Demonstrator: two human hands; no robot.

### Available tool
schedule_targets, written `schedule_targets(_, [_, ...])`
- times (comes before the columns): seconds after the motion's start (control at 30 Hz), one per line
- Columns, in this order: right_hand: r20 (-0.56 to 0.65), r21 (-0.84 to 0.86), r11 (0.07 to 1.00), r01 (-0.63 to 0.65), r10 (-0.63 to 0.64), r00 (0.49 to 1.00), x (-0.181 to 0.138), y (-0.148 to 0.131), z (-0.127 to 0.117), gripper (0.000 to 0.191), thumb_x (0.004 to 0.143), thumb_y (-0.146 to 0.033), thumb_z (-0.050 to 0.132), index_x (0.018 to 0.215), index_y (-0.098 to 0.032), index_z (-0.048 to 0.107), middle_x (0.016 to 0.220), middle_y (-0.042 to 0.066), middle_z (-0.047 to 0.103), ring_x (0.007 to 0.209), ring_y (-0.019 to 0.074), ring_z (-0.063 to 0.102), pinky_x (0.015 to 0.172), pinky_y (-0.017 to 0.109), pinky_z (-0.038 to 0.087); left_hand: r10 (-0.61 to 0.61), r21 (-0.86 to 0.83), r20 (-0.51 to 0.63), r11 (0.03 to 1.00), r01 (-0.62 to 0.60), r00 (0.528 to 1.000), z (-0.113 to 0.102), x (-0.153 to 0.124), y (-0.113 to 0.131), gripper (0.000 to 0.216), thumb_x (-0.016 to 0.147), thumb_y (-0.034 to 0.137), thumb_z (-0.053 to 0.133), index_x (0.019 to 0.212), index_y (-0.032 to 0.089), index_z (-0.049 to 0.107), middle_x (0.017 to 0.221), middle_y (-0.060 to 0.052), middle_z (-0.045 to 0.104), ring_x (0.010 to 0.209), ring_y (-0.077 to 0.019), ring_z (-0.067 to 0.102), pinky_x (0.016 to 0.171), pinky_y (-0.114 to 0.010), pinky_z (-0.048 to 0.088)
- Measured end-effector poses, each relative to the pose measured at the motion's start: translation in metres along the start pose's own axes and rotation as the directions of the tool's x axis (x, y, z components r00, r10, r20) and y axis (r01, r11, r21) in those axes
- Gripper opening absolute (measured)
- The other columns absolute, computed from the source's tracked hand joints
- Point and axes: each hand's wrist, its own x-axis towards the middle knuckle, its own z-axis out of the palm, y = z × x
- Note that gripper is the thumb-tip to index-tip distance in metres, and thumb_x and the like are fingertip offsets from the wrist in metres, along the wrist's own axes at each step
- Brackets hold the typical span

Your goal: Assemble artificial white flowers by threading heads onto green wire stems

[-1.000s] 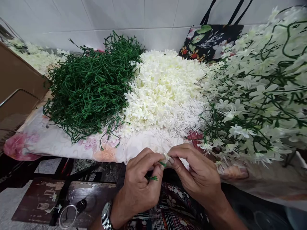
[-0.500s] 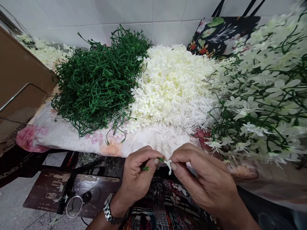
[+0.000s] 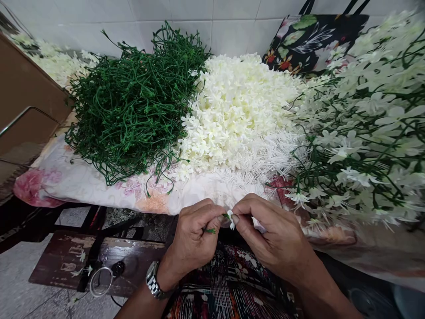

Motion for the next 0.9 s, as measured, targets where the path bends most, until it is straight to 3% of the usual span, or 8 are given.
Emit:
schedule_targets(0.13, [-0.008,0.009,1.000,0.011,-0.011,1.000,0.000,0.008,0.006,0.011,0.086,-0.011,0.044,0.079,-0.018,0.050,0.066,-0.001,0.050,0.055,0.0095,0.048,0.050,0.021,0.039,-0.043,0.042,0.037,0.998,0.041,0.998,0.003,-0.001,-0.008,0.022,0.080,0.007,0.044,0.067,0.016,0.058,0.053,0.003,0.044,0.049,-0.0097,0.042,0.046,-0.021,0.033])
schedule_targets(0.37, [-0.038,0.031,1.000,-0.003,0.004,0.999,-0.001,0.012,0.013,0.011,0.086,-0.011,0.045,0.079,-0.018,0.049,0.064,-0.003,0.050,0.054,0.0075,0.046,0.050,0.019,0.039,-0.015,0.073,0.024,0.997,0.013,1.000,0.006,0.000,-0.011,0.022,0.078,0.003,0.043,0.063,0.016,0.054,0.052,0.004,0.038,0.048,-0.0090,0.037,0.046,-0.021,0.029])
schedule_targets(0.9, [0.007,0.084,0.991,-0.105,0.105,0.994,-0.006,0.018,0.020,0.011,0.087,-0.013,0.046,0.078,-0.018,0.048,0.064,-0.003,0.050,0.056,0.0075,0.047,0.052,0.018,0.040,-0.008,0.113,0.018,0.994,0.006,1.000,0.011,-0.002,-0.014,0.025,0.077,0.005,0.043,0.055,0.016,0.048,0.052,0.002,0.044,0.047,-0.0090,0.040,0.046,-0.021,0.031])
